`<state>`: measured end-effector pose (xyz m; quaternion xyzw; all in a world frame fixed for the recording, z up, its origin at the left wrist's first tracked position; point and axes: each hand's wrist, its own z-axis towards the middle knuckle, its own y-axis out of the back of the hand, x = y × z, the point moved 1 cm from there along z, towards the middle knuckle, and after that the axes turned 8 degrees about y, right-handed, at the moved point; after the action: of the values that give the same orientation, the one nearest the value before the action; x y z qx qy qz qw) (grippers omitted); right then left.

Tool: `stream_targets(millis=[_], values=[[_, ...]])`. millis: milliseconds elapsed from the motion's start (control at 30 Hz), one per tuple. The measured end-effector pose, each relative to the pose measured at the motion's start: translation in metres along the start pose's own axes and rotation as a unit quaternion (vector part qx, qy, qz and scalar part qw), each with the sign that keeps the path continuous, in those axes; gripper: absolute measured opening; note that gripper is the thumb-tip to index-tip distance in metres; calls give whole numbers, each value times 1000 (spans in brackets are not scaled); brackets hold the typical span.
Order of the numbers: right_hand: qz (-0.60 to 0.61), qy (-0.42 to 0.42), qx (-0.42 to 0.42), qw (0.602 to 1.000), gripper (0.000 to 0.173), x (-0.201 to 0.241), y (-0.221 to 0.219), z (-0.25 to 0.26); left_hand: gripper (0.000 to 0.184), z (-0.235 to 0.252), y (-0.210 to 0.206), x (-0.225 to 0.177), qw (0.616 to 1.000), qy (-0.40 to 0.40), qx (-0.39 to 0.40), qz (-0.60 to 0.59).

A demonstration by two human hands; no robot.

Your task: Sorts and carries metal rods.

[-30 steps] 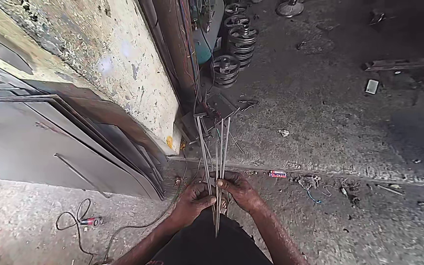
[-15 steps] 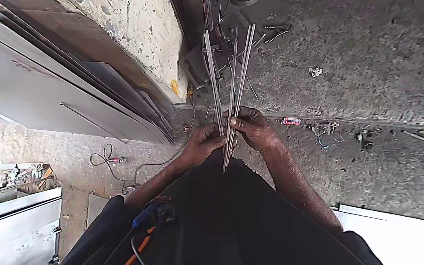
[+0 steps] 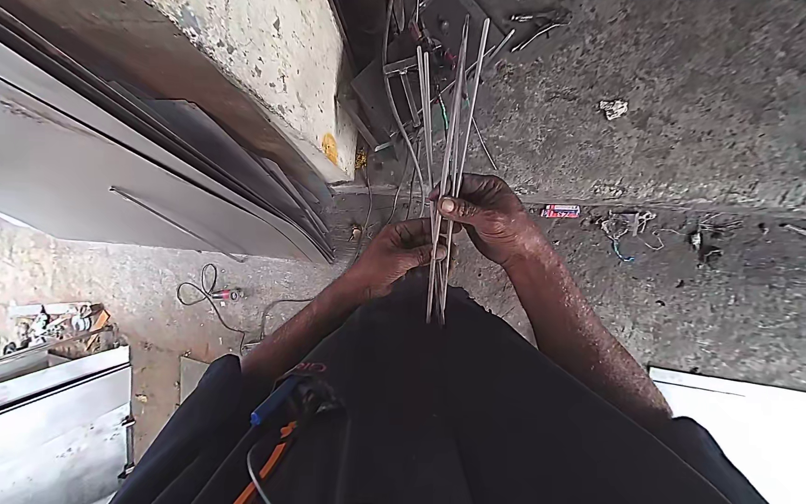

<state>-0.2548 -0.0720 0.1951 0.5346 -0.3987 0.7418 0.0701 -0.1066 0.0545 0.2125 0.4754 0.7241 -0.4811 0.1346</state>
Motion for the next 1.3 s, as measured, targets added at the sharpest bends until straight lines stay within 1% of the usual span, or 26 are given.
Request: stream_targets(millis=[133, 200, 300, 367, 467, 567, 633, 700, 767, 900, 967, 1033, 1100, 1167, 1233, 1300], values=[[-24, 10, 20, 999, 8, 7, -5, 12, 17, 2, -3, -9, 997, 28, 68, -33], [-36, 9, 14, 999, 4, 12, -8, 22, 15, 2, -7, -12, 997, 35, 66, -9], [-28, 24, -5, 999, 4, 22, -6, 44, 15, 9, -7, -17, 997, 34, 59, 31], [-4, 38, -24, 999, 2, 28, -5, 54, 17, 7, -5, -15, 996, 27, 76, 44], [15, 62, -59, 996, 2, 46, -2, 72, 25, 10, -1, -14, 992, 0, 110, 63], [32, 86, -95, 991, 6, 68, 6, 92, 21, 16, 2, -13, 987, -8, 125, 100], [31, 115, -108, 987, 6, 81, 13, 107, 19, 18, 4, -11, 984, -11, 116, 135], [10, 144, -106, 984, 5, 95, 18, 117, 19, 18, 9, -8, 983, -15, 109, 147], [-11, 171, -110, 979, 5, 108, 24, 124, 19, 18, 15, -5, 985, -10, 101, 138], [-39, 233, -118, 965, 12, 138, 42, 128, 21, 25, 33, -1, 994, -7, 65, 89], [-33, 244, -144, 958, 11, 142, 47, 115, 24, 26, 42, 2, 996, -6, 23, 82], [-20, 229, -188, 955, 11, 134, 56, 90, 29, 28, 53, 6, 997, -10, -16, 74], [-43, 203, -244, 948, 13, 113, 73, 63, 35, 39, 65, -1, 995, -16, -64, 70], [-90, 129, -304, 940, 16, 71, 91, 19, 37, 41, 82, 5, 990, 1, -128, 55], [-151, 58, -370, 915, 18, 34, 114, -26, 33, 62, 99, 5, 980, 16, -188, 59], [-230, -28, -404, 885, 23, 0, 132, -77, 32, 87, 122, 6, 971, 31, -229, 55]])
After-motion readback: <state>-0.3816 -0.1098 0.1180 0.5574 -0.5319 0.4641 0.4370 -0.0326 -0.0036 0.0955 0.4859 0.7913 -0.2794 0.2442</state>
